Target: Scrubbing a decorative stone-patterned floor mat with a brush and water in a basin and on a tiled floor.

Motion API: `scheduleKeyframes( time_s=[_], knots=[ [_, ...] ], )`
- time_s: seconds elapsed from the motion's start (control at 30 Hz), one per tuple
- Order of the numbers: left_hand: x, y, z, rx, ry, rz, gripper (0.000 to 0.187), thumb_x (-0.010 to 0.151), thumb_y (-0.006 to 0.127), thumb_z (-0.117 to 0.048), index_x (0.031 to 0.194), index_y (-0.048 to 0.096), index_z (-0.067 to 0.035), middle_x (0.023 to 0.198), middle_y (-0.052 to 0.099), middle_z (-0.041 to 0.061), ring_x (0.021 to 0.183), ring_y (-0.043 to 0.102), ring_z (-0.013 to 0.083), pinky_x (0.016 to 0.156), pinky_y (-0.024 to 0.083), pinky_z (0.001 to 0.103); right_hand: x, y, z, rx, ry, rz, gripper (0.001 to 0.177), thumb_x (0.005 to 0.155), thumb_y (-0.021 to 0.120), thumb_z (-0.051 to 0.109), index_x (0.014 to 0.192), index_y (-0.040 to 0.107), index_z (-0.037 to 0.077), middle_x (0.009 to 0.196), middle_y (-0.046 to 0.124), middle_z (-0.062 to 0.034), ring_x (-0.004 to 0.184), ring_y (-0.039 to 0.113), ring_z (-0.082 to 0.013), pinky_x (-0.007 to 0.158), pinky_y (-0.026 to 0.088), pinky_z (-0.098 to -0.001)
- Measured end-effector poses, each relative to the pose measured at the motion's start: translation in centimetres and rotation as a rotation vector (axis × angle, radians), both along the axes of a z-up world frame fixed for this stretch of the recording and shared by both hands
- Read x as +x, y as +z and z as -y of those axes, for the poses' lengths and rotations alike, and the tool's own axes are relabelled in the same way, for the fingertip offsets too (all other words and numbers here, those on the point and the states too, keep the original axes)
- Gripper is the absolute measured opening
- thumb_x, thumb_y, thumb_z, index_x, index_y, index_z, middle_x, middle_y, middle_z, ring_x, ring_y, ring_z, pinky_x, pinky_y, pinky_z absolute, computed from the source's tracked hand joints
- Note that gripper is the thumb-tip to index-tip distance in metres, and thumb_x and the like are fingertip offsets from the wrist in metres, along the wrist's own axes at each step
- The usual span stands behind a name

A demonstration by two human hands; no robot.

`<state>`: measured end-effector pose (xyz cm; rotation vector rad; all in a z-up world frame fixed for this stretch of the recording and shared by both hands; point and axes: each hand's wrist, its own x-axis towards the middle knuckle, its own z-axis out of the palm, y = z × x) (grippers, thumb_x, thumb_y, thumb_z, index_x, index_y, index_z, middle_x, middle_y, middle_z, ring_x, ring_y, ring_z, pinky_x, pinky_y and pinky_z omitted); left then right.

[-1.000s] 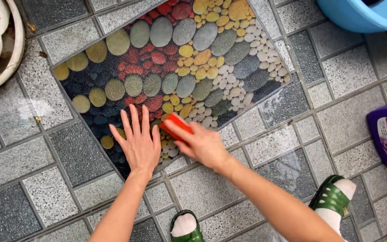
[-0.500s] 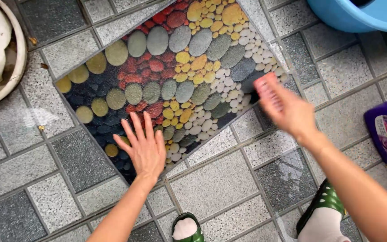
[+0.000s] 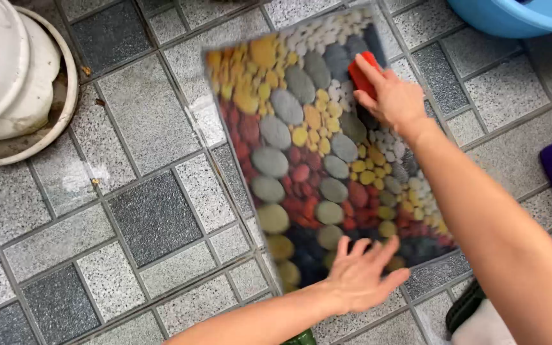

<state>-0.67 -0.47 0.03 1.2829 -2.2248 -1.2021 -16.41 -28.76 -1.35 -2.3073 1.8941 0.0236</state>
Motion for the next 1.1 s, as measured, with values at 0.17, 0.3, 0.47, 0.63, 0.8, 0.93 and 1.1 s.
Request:
scheduleKeyframes(
  time_s=[0.17, 0.3, 0.47, 0.63, 0.8, 0.93, 1.1],
  knots=[
    [2.1, 1.7, 11.6, -0.247, -0.162, 0.363, 0.021, 0.092, 0.058, -0.025, 0.087, 0.073, -0.012, 0.09, 0.069, 0.012, 0.091, 0.063, 0.031, 0.077, 0.044, 0.049, 2.2, 2.1, -8.2, -0.072, -0.204, 0.274, 0.071, 0.102, 0.059, 0.05, 0.164, 0.029, 0.033, 0.116, 0.069, -0.0214, 0.096, 0.068, -0.0465, 0.08, 0.055, -0.0545],
    [9.4, -3.1, 21.8, -0.496, 0.141, 0.513, 0.034, 0.092, 0.057, -0.02, 0.122, 0.057, -0.007, 0.131, 0.053, 0.017, 0.126, 0.047, 0.0358, 0.105, 0.036, 0.052, 2.6, 3.5, -20.0, 0.087, -0.459, 0.476, 0.075, 0.098, 0.06, 0.043, 0.164, 0.027, 0.031, 0.127, 0.067, -0.0214, 0.103, 0.07, -0.0422, 0.084, 0.056, -0.0499],
    [14.0, -7.4, 23.9, -0.6, 0.142, 0.683, 0.064, 0.101, 0.046, -0.044, 0.158, 0.035, -0.018, 0.163, 0.031, 0.009, 0.15, 0.026, 0.0355, 0.119, 0.021, 0.061, 1.7, 2.4, -25.8, 0.265, -0.556, 0.184, 0.076, 0.092, 0.061, 0.047, 0.16, 0.03, 0.036, 0.106, 0.069, -0.0095, 0.087, 0.072, -0.034, 0.068, 0.058, -0.0475],
    [14.3, -4.2, 19.4, -0.409, 0.197, 0.963, 0.087, 0.097, 0.038, -0.069, 0.161, 0.025, -0.013, 0.166, 0.022, 0.013, 0.146, 0.028, 0.0426, 0.108, 0.032, 0.065, -0.3, 0.5, -21.1, 0.049, -0.3, 0.056, 0.068, 0.095, 0.063, 0.047, 0.158, 0.039, 0.037, 0.099, 0.063, -0.0105, 0.085, 0.068, -0.0344, 0.064, 0.056, -0.0469],
    [14.5, -3.1, 11.0, -0.304, 0.125, 1.179, 0.103, 0.093, 0.036, -0.079, 0.159, 0.026, 0.0, 0.158, 0.029, 0.031, 0.13, 0.046, 0.0478, 0.099, 0.044, 0.052, -1.8, 0.6, -14.5, 0.01, -0.173, 0.061, 0.069, 0.096, 0.064, 0.044, 0.159, 0.039, 0.038, 0.104, 0.064, -0.0112, 0.087, 0.067, -0.0369, 0.064, 0.055, -0.049],
    [13.1, -0.7, 4.2, -0.192, -0.05, 1.259, 0.108, 0.094, 0.038, -0.079, 0.161, 0.03, 0.005, 0.154, 0.037, 0.038, 0.115, 0.055, 0.0396, 0.1, 0.043, 0.046, -1.2, 0.8, -10.3, 0.022, -0.048, 0.079, 0.07, 0.097, 0.065, 0.044, 0.161, 0.037, 0.036, 0.106, 0.064, -0.0148, 0.085, 0.067, -0.0397, 0.065, 0.055, -0.0506],
    [14.6, 0.2, 4.2, -0.096, 0.127, 0.868, 0.078, 0.1, 0.05, -0.053, 0.153, 0.039, 0.003, 0.148, 0.044, 0.023, 0.138, 0.041, 0.0365, 0.111, 0.032, 0.049, 4.1, 2.3, -9.8, 0.036, 0.008, 0.111, 0.07, 0.098, 0.065, 0.045, 0.161, 0.035, 0.036, 0.105, 0.065, -0.0149, 0.08, 0.069, -0.0397, 0.064, 0.055, -0.0512]
  ],
)
